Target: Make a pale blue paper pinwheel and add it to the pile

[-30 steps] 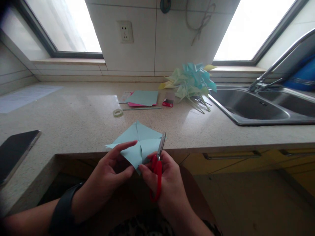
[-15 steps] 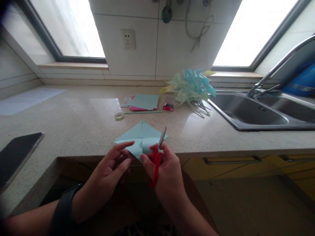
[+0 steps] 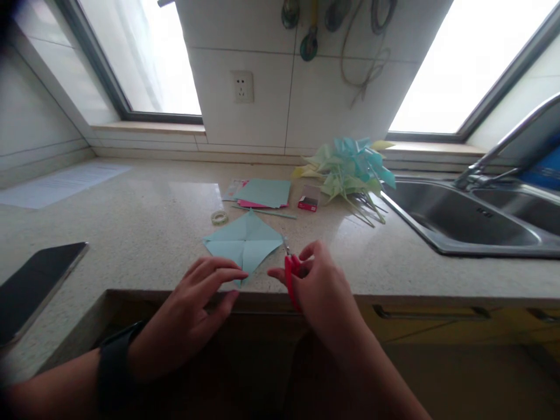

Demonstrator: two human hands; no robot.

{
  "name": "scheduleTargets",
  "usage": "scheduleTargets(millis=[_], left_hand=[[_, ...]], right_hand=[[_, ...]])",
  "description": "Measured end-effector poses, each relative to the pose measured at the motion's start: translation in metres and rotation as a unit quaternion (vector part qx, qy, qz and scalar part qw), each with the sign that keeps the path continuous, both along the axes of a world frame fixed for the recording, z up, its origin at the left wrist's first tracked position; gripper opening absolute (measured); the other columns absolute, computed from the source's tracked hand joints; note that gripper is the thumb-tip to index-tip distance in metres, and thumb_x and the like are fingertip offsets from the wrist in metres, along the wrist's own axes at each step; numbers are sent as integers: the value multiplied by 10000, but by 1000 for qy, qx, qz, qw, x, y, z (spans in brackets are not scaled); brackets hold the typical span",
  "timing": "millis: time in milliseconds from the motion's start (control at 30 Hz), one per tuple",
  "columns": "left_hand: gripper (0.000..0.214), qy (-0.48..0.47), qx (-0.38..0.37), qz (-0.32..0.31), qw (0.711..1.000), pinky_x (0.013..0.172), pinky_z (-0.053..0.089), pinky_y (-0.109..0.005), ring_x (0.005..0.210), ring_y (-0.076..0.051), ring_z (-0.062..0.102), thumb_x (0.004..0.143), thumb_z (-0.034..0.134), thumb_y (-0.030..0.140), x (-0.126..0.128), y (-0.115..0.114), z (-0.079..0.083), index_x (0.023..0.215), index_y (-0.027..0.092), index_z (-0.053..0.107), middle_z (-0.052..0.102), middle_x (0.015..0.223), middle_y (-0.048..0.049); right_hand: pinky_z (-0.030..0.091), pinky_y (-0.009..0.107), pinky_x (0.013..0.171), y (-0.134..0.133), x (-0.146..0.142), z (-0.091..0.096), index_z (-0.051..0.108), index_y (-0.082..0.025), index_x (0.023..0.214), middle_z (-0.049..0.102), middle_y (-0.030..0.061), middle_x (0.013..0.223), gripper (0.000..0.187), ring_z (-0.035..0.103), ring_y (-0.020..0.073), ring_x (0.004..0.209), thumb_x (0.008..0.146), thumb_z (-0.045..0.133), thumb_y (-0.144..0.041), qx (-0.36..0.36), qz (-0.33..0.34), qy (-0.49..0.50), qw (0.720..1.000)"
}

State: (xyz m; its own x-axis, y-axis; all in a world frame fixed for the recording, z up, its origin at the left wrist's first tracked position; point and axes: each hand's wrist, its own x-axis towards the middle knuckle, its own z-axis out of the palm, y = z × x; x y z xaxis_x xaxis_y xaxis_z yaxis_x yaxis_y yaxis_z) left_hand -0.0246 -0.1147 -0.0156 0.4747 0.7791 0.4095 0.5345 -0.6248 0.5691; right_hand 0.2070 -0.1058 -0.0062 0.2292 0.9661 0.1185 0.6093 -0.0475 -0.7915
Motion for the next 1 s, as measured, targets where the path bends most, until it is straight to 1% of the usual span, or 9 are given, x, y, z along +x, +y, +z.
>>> scheduleTargets(millis=[67,133,233,300,433,533,667,767,1000], left_hand=[[374,58,36,-38,997,1069,431,-494,1260,-263,519,953,511,144,0,2,-2,1316,218,562,598,1346,-95],[444,90,46,-61,993,1097,420,-510,1296,-268,505,949,519,144,1,4,-5,1387,211,509,589,1397,-94],[422,107,48,-70,991,1062,455,-516,1222,-269,556,946,521,144,2,7,-8,1364,200,528,645,1315,-93],[392,110,55,-64,990,1013,489,-506,1148,-267,582,938,531,138,2,8,-9,1326,192,557,663,1243,-96],[367,115,70,-49,990,933,526,-475,1036,-255,590,921,559,119,-2,11,-9,1281,184,582,662,1134,-91],[370,121,68,-49,989,926,529,-465,1028,-255,583,918,586,126,-6,15,-9,1284,180,574,651,1134,-94],[386,119,61,-46,990,943,521,-453,1067,-259,569,924,623,180,-8,20,-6,1303,162,555,636,1176,-107],[384,136,60,-36,988,934,508,-483,1046,-271,569,932,633,258,-9,22,-4,1301,176,565,649,1147,-96],[297,207,80,5,975,859,489,-514,960,-287,582,953,589,389,-11,24,-1,1193,225,650,642,1065,-90]], right_hand=[[394,288,501,11,22,-1,460,-244,751,684,21,619,505,590,180,521,698,821,-593,48,-34,-119,991],[379,290,509,23,45,-1,467,-242,715,663,22,604,468,573,176,521,730,816,-553,74,-21,-218,973],[351,277,487,41,75,-1,482,-238,719,660,26,611,372,567,170,512,808,757,-472,57,32,-291,954],[377,270,512,50,89,1,525,-228,776,686,36,687,282,599,173,569,815,742,-403,36,84,-335,938],[393,273,564,65,107,7,585,-212,859,701,44,781,118,620,174,648,789,680,-207,24,119,-370,921],[347,284,548,74,114,10,591,-209,825,677,40,730,56,577,166,597,805,644,-204,17,137,-400,906],[271,290,525,83,122,11,558,-207,770,597,14,624,96,490,140,512,850,610,-215,11,156,-443,883],[247,293,523,88,128,8,547,-203,784,570,4,599,86,462,133,488,855,592,-184,10,165,-467,869],[272,301,542,95,139,5,567,-207,780,612,22,652,116,512,146,543,847,565,-112,25,205,-482,851]])
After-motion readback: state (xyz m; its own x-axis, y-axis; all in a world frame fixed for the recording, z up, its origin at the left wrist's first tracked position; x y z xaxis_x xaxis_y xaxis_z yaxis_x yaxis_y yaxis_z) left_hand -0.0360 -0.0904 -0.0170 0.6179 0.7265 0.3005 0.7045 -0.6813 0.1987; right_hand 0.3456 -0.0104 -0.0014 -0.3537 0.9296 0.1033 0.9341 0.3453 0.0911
